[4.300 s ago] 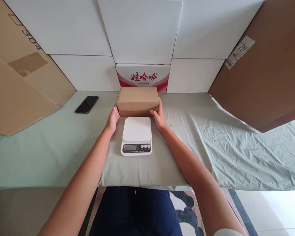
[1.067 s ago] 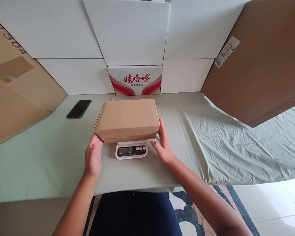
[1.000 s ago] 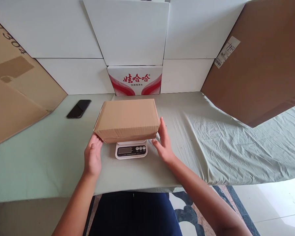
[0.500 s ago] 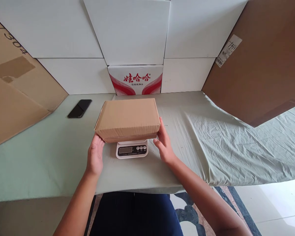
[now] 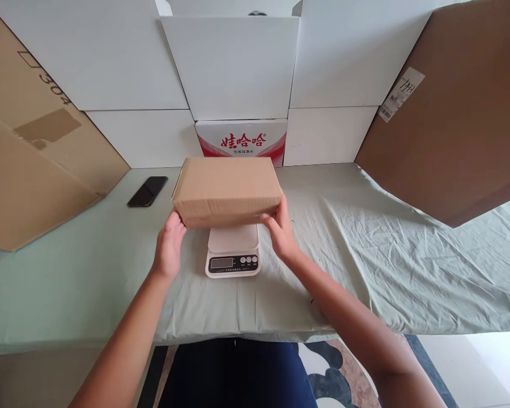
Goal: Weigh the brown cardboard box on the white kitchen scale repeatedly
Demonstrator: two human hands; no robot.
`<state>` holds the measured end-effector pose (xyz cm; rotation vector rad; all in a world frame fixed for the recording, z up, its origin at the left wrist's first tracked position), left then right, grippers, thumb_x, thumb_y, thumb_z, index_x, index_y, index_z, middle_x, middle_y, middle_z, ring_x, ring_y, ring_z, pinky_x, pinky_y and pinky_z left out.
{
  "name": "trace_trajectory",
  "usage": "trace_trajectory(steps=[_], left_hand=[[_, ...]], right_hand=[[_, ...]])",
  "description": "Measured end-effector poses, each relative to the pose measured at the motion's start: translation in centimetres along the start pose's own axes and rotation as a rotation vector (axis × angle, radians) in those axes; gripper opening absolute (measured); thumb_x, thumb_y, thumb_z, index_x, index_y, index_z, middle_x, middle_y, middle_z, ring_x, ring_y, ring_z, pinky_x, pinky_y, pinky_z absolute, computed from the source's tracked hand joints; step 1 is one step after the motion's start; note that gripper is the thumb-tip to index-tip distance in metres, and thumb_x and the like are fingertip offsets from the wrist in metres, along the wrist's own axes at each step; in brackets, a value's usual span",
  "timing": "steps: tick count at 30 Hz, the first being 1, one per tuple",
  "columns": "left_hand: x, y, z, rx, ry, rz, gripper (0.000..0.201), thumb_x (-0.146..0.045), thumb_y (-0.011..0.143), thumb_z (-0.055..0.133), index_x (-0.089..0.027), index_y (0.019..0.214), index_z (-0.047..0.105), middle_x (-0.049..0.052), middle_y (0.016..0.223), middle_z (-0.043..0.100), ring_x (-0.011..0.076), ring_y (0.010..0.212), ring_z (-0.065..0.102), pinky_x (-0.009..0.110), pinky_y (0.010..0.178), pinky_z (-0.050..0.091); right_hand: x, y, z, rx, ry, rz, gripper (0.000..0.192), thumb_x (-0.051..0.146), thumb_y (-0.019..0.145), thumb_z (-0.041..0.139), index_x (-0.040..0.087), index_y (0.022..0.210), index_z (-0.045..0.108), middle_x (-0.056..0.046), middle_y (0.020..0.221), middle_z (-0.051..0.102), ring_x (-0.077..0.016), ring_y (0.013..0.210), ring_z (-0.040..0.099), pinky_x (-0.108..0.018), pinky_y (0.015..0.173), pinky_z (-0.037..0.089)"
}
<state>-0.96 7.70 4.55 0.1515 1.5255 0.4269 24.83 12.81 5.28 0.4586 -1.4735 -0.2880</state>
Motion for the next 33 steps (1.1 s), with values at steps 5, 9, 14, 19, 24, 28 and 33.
trace_trajectory(steps=[5,9,14,19,24,28,33], left_hand=[[3.3,8.0,0.1,-0.098,-0.112,-0.09,0.078,-0.081,0.09,0.047,-0.026,0.144,0.061,0.01,0.16,0.056,0.0299,0.156,0.043,0.045,0.129,0.032],[7.7,9.8,0.7,-0.214,-0.181,-0.094,0.07,-0.073,0.092,0.052,-0.025,0.143,0.061,0.01,0.164,0.052,0.0251,0.159,0.039,0.042,0.131,0.028],[10.6,8.8,1.2,-0.229,-0.158,-0.104,0.067,-0.069,0.094,0.054,-0.026,0.145,0.06,0.008,0.166,0.049,0.0219,0.159,0.039,0.039,0.131,0.028],[10.6,9.1,1.3,-0.225,-0.216,-0.16,0.07,-0.072,0.096,0.047,-0.024,0.145,0.061,0.01,0.163,0.053,0.0237,0.156,0.043,0.038,0.129,0.032],[10.2,9.3,0.1,-0.24,-0.25,-0.209,0.074,-0.073,0.097,0.037,-0.027,0.151,0.055,0.008,0.173,0.037,0.0217,0.161,0.034,0.036,0.13,0.03],[9.7,9.2,-1.6,-0.284,-0.204,-0.234,0.076,-0.074,0.097,0.031,-0.029,0.155,0.051,0.006,0.176,0.03,0.02,0.164,0.023,0.038,0.132,0.021],[9.4,9.3,-2.2,-0.246,-0.252,-0.303,0.077,-0.073,0.097,0.029,-0.025,0.151,0.055,0.014,0.167,0.046,0.0256,0.156,0.044,0.045,0.13,0.028]], right_hand=[[-2.6,6.5,1.3,0.012,-0.055,-0.083,0.072,0.049,0.088,0.055,0.033,0.155,0.035,-0.004,0.165,0.042,-0.0325,0.153,0.037,-0.057,0.131,0.031],[-5.8,8.0,1.4,0.025,-0.039,-0.052,0.081,0.05,0.084,0.058,0.033,0.157,0.028,-0.002,0.17,0.034,-0.029,0.16,0.028,-0.052,0.137,0.017],[-7.9,7.3,0.5,0.055,-0.062,0.055,0.086,0.05,0.082,0.06,0.033,0.158,0.024,0.001,0.172,0.03,-0.0278,0.162,0.023,-0.05,0.139,0.013],[-7.9,7.1,0.3,0.065,-0.073,0.108,0.081,0.049,0.084,0.057,0.031,0.158,0.027,-0.001,0.17,0.034,-0.0287,0.16,0.027,-0.051,0.138,0.016],[-8.7,7.0,0.0,0.014,-0.022,0.176,0.099,0.054,0.081,0.06,0.026,0.163,0.012,-0.007,0.175,0.023,-0.028,0.164,0.023,-0.052,0.138,0.017],[-9.9,6.9,-0.9,-0.017,0.004,0.244,0.097,0.06,0.083,0.058,0.035,0.163,0.009,-0.004,0.177,0.02,-0.0284,0.164,0.027,-0.059,0.135,0.022],[-10.4,6.9,-1.5,-0.057,0.017,0.278,0.09,0.058,0.082,0.057,0.038,0.16,0.017,0.0,0.178,0.022,-0.0268,0.164,0.025,-0.058,0.135,0.021]])
Point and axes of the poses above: each hand's wrist, its own y-axis towards the middle knuckle, its own z-axis out of the palm, x = y × z, the point moved 5 cm from there along y, towards the middle knuckle
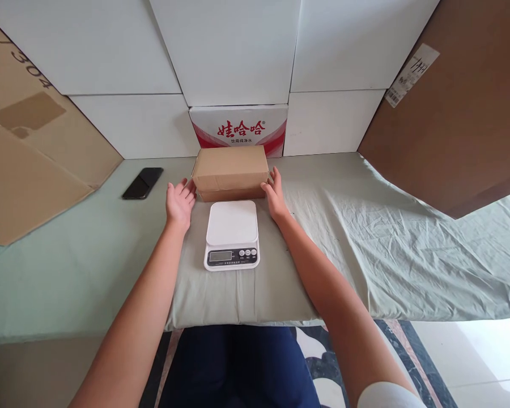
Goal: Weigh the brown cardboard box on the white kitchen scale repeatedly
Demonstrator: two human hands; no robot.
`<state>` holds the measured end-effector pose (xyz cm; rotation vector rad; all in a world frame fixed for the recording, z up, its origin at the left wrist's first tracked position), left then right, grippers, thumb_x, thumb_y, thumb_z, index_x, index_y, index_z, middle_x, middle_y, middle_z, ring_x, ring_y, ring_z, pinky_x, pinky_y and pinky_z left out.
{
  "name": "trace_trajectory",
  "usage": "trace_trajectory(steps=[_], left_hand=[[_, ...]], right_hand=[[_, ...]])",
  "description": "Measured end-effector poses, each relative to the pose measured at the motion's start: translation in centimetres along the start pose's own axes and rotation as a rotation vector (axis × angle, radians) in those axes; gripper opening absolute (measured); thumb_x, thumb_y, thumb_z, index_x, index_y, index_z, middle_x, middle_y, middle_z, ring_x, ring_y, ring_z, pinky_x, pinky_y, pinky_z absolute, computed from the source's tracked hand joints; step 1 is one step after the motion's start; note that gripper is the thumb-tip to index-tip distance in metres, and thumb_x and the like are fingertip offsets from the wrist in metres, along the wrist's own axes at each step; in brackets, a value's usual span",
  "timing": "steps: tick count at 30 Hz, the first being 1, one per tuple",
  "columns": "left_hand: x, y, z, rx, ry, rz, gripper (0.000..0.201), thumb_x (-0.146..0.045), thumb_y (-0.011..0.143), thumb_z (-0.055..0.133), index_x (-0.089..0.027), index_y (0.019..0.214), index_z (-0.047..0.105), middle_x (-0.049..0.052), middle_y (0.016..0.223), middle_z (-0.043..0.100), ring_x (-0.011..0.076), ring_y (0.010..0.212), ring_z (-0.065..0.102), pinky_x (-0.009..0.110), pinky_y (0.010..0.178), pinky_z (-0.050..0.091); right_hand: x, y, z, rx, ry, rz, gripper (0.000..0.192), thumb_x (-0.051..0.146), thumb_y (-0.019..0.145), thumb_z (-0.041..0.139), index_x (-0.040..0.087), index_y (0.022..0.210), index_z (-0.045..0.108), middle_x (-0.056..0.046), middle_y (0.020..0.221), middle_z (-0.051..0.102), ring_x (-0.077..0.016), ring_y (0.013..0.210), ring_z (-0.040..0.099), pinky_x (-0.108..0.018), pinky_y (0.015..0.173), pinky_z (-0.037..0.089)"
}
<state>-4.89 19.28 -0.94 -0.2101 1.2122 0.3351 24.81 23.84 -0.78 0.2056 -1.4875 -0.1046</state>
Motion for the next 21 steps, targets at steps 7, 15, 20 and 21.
trace_trajectory(steps=[7,15,20,21], left_hand=[[0.5,0.0,0.8,0.056,0.02,0.002,0.078,-0.08,0.092,0.038,-0.029,0.144,0.062,0.012,0.167,0.047,0.0281,0.157,0.042,0.046,0.129,0.029],[1.5,-0.2,2.1,0.032,0.035,0.077,0.072,-0.073,0.093,0.052,-0.022,0.142,0.064,0.013,0.159,0.057,0.0285,0.15,0.052,0.041,0.124,0.04],[2.0,-0.3,2.5,0.051,0.065,0.083,0.067,-0.069,0.095,0.053,-0.024,0.144,0.06,0.01,0.166,0.049,0.0262,0.158,0.039,0.041,0.13,0.029],[2.0,-0.4,2.5,0.053,0.078,0.086,0.066,-0.069,0.095,0.054,-0.026,0.145,0.059,0.008,0.168,0.046,0.0253,0.16,0.035,0.04,0.132,0.026]], right_hand=[[1.3,-0.4,0.8,0.061,-0.057,-0.111,0.077,0.053,0.084,0.057,0.032,0.154,0.034,-0.001,0.17,0.039,-0.0293,0.159,0.034,-0.054,0.134,0.027],[2.1,-0.7,1.3,0.075,-0.128,-0.171,0.062,0.042,0.085,0.055,0.031,0.146,0.051,-0.002,0.148,0.061,-0.0341,0.143,0.048,-0.057,0.131,0.031],[1.9,-0.7,1.6,0.117,-0.121,-0.123,0.074,0.044,0.083,0.062,0.035,0.152,0.04,0.001,0.162,0.049,-0.0332,0.154,0.037,-0.056,0.135,0.024],[1.9,-0.8,1.6,0.126,-0.122,-0.118,0.076,0.045,0.082,0.063,0.035,0.154,0.038,0.002,0.164,0.046,-0.0328,0.156,0.034,-0.056,0.136,0.022]])
Point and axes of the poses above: each hand's wrist, its own y-axis towards the middle knuckle, its own z-axis out of the palm, x = y × z, the point moved 5 cm from there along y, towards the middle knuckle
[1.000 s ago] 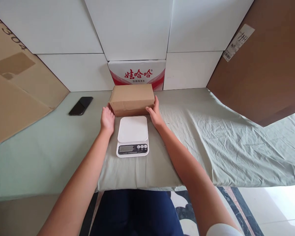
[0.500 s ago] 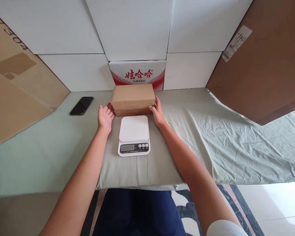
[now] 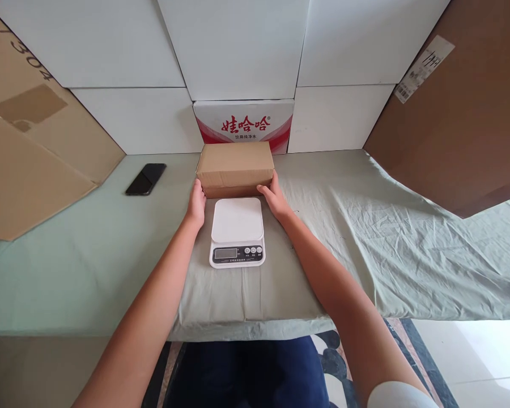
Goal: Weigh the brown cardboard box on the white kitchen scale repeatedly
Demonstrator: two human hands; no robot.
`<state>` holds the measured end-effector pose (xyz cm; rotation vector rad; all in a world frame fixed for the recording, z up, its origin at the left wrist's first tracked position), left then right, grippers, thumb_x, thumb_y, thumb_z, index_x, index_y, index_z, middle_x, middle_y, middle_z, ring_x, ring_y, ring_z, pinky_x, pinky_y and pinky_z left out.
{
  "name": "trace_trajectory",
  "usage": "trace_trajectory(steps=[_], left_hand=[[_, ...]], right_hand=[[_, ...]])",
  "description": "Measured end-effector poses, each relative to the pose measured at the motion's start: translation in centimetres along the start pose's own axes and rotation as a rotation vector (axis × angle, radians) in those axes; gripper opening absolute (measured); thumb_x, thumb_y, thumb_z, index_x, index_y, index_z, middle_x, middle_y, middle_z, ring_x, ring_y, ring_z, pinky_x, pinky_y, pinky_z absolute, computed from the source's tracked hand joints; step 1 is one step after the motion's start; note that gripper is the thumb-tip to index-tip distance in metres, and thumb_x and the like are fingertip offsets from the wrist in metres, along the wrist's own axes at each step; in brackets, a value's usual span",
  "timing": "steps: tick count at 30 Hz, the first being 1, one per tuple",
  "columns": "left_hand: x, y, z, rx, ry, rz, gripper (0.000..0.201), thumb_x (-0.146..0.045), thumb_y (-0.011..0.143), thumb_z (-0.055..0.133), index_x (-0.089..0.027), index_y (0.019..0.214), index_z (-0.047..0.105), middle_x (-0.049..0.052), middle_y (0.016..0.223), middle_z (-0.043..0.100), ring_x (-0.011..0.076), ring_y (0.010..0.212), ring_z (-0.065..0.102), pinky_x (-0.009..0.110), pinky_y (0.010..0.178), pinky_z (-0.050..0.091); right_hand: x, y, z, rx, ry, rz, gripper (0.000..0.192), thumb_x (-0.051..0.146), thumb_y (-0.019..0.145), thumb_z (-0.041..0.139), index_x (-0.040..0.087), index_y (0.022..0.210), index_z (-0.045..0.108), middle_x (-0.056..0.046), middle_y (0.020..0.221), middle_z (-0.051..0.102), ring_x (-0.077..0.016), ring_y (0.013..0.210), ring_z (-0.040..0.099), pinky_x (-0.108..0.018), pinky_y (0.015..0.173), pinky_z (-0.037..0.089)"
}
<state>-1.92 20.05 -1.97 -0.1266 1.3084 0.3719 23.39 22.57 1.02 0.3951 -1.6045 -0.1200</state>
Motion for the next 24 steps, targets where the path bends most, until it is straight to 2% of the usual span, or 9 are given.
trace_trajectory(steps=[4,9,14,16,20,24], left_hand=[[-0.4,-0.2,0.3,0.007,0.011,0.032,0.065,-0.07,0.093,0.055,-0.03,0.145,0.059,0.004,0.168,0.046,0.0243,0.162,0.031,0.037,0.133,0.024],[-1.5,-0.6,0.6,0.02,0.004,0.095,0.067,-0.074,0.091,0.056,-0.033,0.144,0.059,0.002,0.165,0.049,0.0242,0.163,0.028,0.036,0.132,0.023],[-3.4,-1.8,1.1,0.09,0.032,0.171,0.067,-0.076,0.091,0.055,-0.034,0.143,0.06,0.004,0.162,0.053,0.0263,0.16,0.035,0.039,0.131,0.026],[-4.1,-2.5,1.2,0.097,0.031,0.18,0.069,-0.078,0.089,0.056,-0.035,0.143,0.06,0.004,0.161,0.053,0.0272,0.159,0.037,0.04,0.131,0.028],[-6.1,-4.8,0.6,0.067,0.005,0.189,0.075,-0.082,0.087,0.052,-0.034,0.145,0.058,0.006,0.161,0.052,0.0277,0.16,0.036,0.042,0.131,0.027],[-8.1,-9.2,0.0,0.108,0.017,0.265,0.068,-0.075,0.093,0.049,-0.034,0.148,0.056,0.005,0.162,0.052,0.0286,0.158,0.038,0.042,0.129,0.03]], right_hand=[[0.6,-0.4,0.4,0.025,-0.013,-0.025,0.081,0.049,0.083,0.065,0.034,0.156,0.034,0.001,0.167,0.041,-0.0319,0.16,0.028,-0.055,0.138,0.016],[1.3,-0.9,0.8,0.024,-0.017,-0.076,0.085,0.051,0.084,0.065,0.035,0.159,0.027,0.001,0.169,0.038,-0.0298,0.162,0.026,-0.054,0.138,0.016],[1.8,-1.3,0.8,-0.036,-0.028,-0.161,0.092,0.058,0.086,0.063,0.037,0.162,0.017,-0.001,0.171,0.035,-0.0314,0.162,0.027,-0.057,0.137,0.021],[2.5,-1.7,0.9,-0.049,-0.05,-0.22,0.095,0.064,0.085,0.063,0.038,0.163,0.014,-0.002,0.172,0.032,-0.0324,0.164,0.022,-0.058,0.137,0.02],[4.2,-3.2,1.4,-0.007,-0.066,-0.296,0.103,0.076,0.084,0.061,0.039,0.164,0.006,-0.002,0.175,0.022,-0.0356,0.166,0.012,-0.061,0.137,0.016],[5.0,-6.3,1.1,0.012,-0.098,-0.31,0.097,0.073,0.087,0.061,0.037,0.163,0.013,-0.005,0.173,0.025,-0.0373,0.164,0.019,-0.061,0.135,0.021]])
Point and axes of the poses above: each hand's wrist, its own y-axis towards the middle knuckle, its own z-axis out of the palm, x = y × z, the point moved 5 cm from there along y, towards the middle knuckle
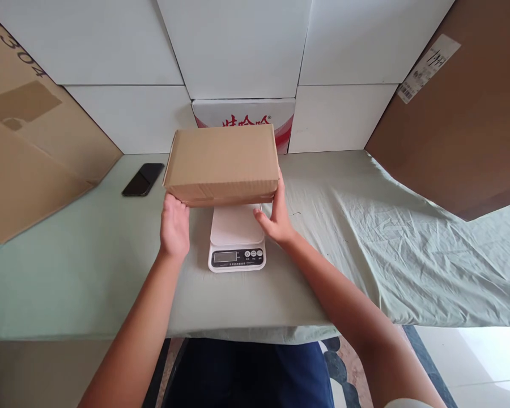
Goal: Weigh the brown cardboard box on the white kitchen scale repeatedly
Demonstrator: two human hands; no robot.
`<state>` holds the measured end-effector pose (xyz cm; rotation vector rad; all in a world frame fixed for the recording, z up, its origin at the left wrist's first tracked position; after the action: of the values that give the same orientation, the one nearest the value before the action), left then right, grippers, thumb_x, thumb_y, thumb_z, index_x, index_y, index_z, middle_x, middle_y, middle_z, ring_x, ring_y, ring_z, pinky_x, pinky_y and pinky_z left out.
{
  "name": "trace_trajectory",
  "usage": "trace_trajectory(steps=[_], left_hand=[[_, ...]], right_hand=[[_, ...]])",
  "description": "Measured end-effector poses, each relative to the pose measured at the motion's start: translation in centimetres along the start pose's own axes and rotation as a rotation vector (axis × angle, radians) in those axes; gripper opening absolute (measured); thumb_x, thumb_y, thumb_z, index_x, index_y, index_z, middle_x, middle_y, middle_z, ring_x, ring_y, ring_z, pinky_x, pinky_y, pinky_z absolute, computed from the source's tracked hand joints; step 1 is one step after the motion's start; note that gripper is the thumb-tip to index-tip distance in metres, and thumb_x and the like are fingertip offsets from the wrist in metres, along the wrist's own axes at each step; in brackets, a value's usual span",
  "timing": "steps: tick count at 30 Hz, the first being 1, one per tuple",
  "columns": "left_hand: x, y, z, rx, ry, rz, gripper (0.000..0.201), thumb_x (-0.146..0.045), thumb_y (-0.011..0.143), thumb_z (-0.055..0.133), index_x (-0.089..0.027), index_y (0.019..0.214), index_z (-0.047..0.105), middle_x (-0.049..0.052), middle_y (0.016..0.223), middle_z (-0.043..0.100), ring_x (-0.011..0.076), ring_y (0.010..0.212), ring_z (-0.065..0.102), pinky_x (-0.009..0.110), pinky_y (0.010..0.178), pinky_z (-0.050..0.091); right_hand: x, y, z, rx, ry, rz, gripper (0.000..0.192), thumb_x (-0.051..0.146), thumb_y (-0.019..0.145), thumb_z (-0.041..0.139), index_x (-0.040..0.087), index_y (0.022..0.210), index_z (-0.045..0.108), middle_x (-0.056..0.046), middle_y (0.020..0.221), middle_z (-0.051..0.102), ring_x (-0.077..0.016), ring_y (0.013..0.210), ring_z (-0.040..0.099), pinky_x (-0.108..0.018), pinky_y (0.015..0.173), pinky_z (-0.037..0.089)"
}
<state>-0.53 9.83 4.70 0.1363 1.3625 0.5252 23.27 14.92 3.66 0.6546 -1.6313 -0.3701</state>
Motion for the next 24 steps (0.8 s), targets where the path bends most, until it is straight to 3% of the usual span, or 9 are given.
trace_trajectory(steps=[4,8,16,24], left_hand=[[-1.4,-4.7,-0.3,0.045,0.058,0.046,0.071,-0.071,0.096,0.046,-0.032,0.155,0.048,0.007,0.164,0.048,0.0315,0.158,0.038,0.046,0.128,0.032],[-1.1,-7.4,-0.5,0.074,0.086,0.025,0.074,-0.072,0.096,0.045,-0.032,0.158,0.044,0.008,0.167,0.045,0.0336,0.158,0.037,0.048,0.13,0.03],[-0.6,-7.9,-0.9,0.043,0.104,-0.023,0.078,-0.074,0.094,0.044,-0.031,0.159,0.044,0.009,0.165,0.047,0.0346,0.158,0.037,0.05,0.13,0.03],[-0.2,-7.7,-1.1,0.023,0.107,-0.044,0.077,-0.076,0.094,0.043,-0.031,0.156,0.047,0.009,0.161,0.052,0.0339,0.156,0.039,0.049,0.126,0.035]], right_hand=[[1.1,-4.2,-0.6,0.047,-0.001,0.0,0.091,0.065,0.089,0.062,0.033,0.162,0.019,-0.009,0.165,0.035,-0.0352,0.156,0.033,-0.057,0.13,0.032],[1.5,-6.8,-1.1,0.029,0.058,0.079,0.077,0.058,0.092,0.059,0.035,0.158,0.028,-0.008,0.157,0.044,-0.0331,0.144,0.047,-0.056,0.12,0.043],[1.9,-6.8,-0.9,-0.021,0.057,0.117,0.076,0.063,0.09,0.057,0.036,0.157,0.032,-0.007,0.162,0.039,-0.0364,0.151,0.039,-0.059,0.121,0.041],[2.1,-6.9,-1.3,-0.067,0.002,0.134,0.072,0.063,0.091,0.057,0.035,0.154,0.035,-0.009,0.151,0.046,-0.0342,0.129,0.052,-0.057,0.11,0.047]])
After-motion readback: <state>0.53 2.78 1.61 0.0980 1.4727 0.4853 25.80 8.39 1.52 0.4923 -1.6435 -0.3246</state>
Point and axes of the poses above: each hand's wrist, its own y-axis towards the middle knuckle, its own z-axis out of the palm, x = y × z, the point moved 5 cm from there along y, towards the middle knuckle
